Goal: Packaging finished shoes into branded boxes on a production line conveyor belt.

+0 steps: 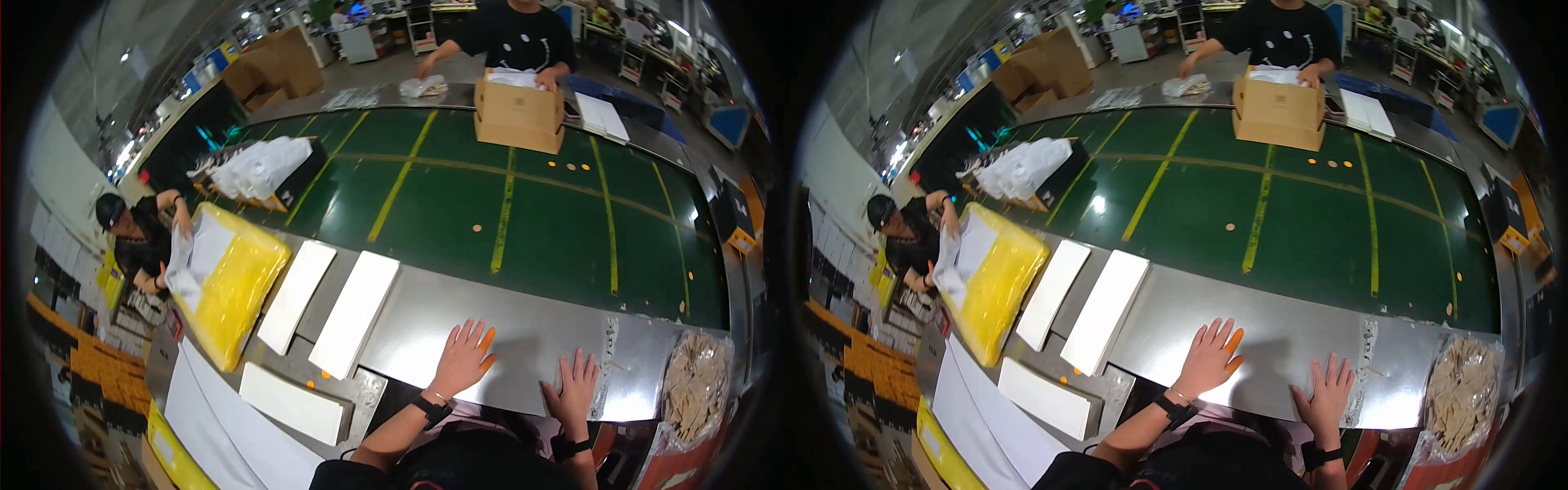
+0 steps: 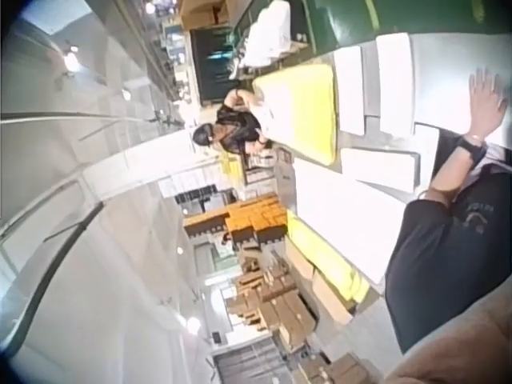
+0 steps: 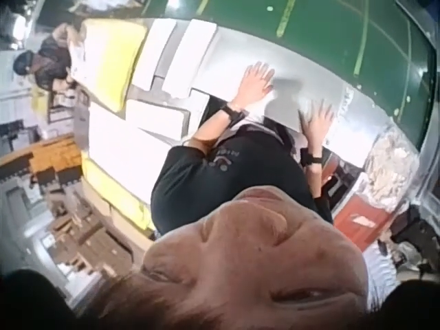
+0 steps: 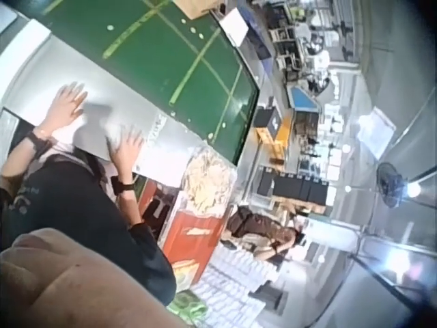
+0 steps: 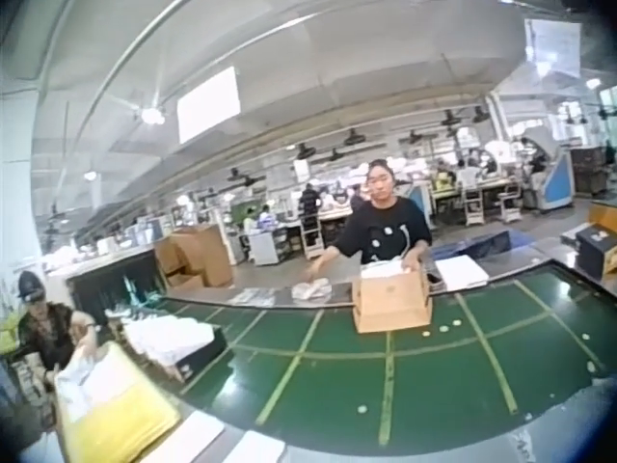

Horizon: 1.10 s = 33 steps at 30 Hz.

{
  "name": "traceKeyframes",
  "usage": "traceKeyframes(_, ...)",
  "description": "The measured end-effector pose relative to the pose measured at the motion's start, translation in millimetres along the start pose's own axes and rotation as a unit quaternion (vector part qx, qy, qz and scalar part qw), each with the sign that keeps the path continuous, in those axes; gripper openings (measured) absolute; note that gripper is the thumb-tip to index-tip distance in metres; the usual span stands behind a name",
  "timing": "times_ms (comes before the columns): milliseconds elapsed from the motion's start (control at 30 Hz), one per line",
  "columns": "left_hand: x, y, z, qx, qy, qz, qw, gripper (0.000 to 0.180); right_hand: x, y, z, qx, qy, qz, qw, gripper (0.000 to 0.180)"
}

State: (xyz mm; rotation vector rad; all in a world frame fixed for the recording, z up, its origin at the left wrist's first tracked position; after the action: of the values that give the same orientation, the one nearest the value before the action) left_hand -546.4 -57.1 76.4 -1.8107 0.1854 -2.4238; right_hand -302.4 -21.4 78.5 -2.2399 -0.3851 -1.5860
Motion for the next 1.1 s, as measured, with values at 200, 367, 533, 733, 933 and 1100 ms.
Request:
traceKeyframes(200, 2.8, -0.5, 1.8, -0.009, 0.035, -0.009, 0.999, 0.032, -8.0, 2.9, 7.1, -0.014, 0.014, -0.024, 1.0, 0.068)
traceKeyframes(367, 9.1, 3.5, -1.1, 0.0, 0.038, 0.036, 0.999, 0.034, -18.3, 3.4, 12.2, -0.005, 0.043, -0.027, 0.999, 0.07)
traceKeyframes(533, 16.5, 1.4, 4.9, -0.029, 0.048, 0.076, 0.996, 0.038, -11.2, 3.7, 10.9, -0.017, 0.047, -0.041, 0.998, 0.071)
traceKeyframes(733, 21.3, 8.9, -25.1, -0.02, 0.094, 0.063, 0.993, 0.047, -18.2, 4.4, 11.5, -0.003, 0.066, -0.033, 0.997, 0.07)
traceKeyframes(933, 118.0, 25.4, -116.6, 0.17, -0.066, 0.111, 0.977, 0.07, -18.5, 5.8, 14.4, -0.001, 0.084, -0.03, 0.996, 0.068)
traceKeyframes(1100, 142.4, 55.9, -176.8, 0.247, -0.169, 0.058, 0.952, 0.087, -24.8, 2.5, 20.4, 0.004, 0.092, -0.026, 0.995, 0.069)
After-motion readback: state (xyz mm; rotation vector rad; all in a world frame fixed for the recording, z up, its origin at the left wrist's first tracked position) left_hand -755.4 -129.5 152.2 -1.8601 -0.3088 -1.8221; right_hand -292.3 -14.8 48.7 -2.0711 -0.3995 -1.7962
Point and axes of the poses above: each hand's wrist, its own y-axis away from the middle knuckle, its own x-axis out of the back of the hand, z = x × y, the point moved 8 cm from there along -y, towards the middle knuckle, and after that the axes turned 2 degrees about -x, right-handed, at the moved point
